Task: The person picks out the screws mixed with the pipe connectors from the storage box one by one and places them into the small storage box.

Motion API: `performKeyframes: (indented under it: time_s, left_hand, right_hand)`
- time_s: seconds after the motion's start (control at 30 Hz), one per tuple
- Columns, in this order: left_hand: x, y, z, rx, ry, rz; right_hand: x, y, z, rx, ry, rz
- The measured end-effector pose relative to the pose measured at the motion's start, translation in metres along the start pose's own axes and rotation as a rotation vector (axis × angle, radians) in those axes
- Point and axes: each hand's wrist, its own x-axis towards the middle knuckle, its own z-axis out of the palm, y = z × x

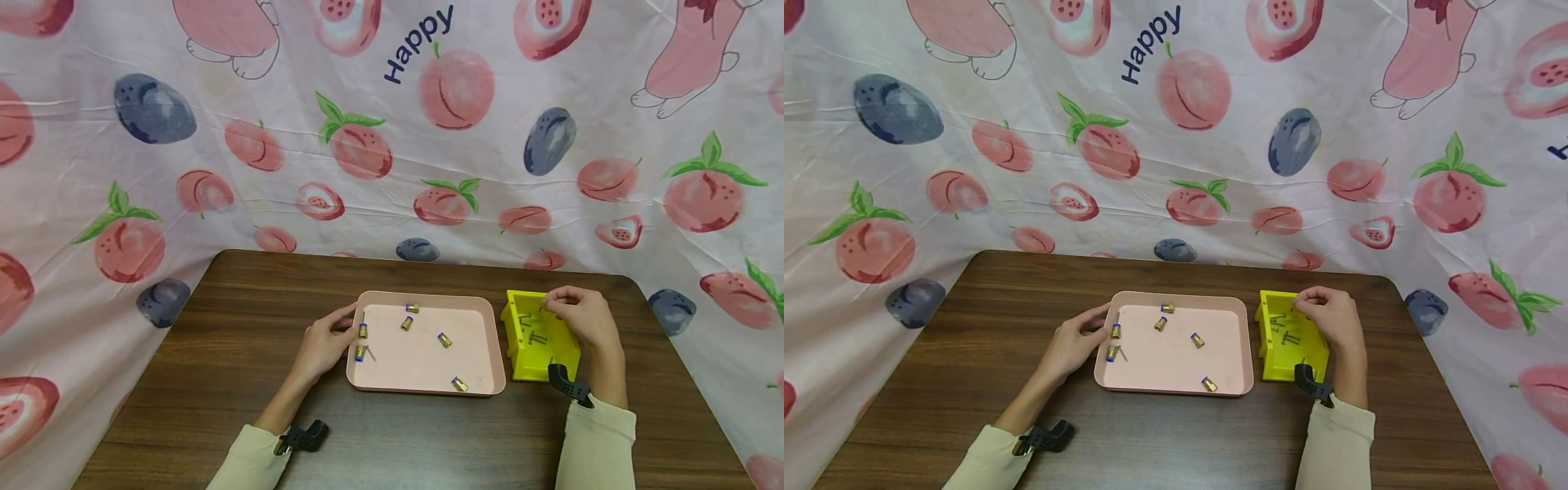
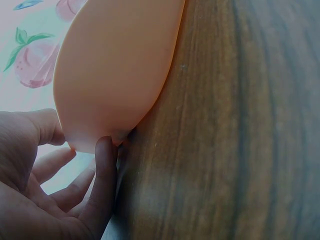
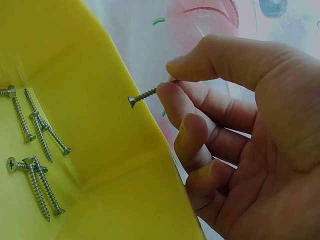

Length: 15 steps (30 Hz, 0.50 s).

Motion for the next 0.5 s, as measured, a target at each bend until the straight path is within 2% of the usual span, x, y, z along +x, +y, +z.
performKeyframes:
  time_s: [0.03,0.07,0.13,0.2,0.27,0.33,0.37,0.43,0.47,0.5]
  left_hand:
    - [0.0008,0.0000,0.0007,0.003,0.005,-0.013]
    - [0.0009,-0.0024,0.0003,0.000,0.000,0.004]
    - [-0.0014,0.0036,-0.0003,-0.003,0.000,0.005]
    - [-0.0012,0.0029,-0.0004,0.001,-0.001,0.005]
    - [0.0011,-0.0033,0.0001,0.002,-0.004,0.012]
    - [-0.0002,0.0017,-0.0001,0.008,-0.002,-0.005]
    - [0.0010,-0.0020,0.0002,0.012,-0.001,-0.003]
    - [0.0001,0.0015,-0.0001,0.013,0.000,-0.009]
    - [0.0011,-0.0023,-0.0004,0.014,-0.003,0.007]
    - [-0.0012,0.0043,-0.0007,0.015,-0.003,-0.006]
  right_hand:
    - [-0.0001,-0.0002,0.0000,0.000,0.001,0.004]
    - [-0.0002,-0.0003,-0.0001,0.000,0.001,0.006]
    - [-0.0003,-0.0006,0.0000,0.001,0.002,0.006]
    - [-0.0003,-0.0009,0.0003,0.002,0.004,-0.001]
    - [-0.0001,-0.0014,0.0009,0.008,0.006,-0.012]
    - [0.0002,-0.0019,0.0017,0.031,0.006,-0.021]
    - [0.0005,-0.0021,0.0021,0.045,0.006,-0.028]
    - [0.0011,-0.0028,0.0030,0.079,0.003,-0.039]
    - [0.0014,-0.0032,0.0033,0.091,0.001,-0.044]
    - [0.0017,-0.0035,0.0036,0.103,-0.002,-0.046]
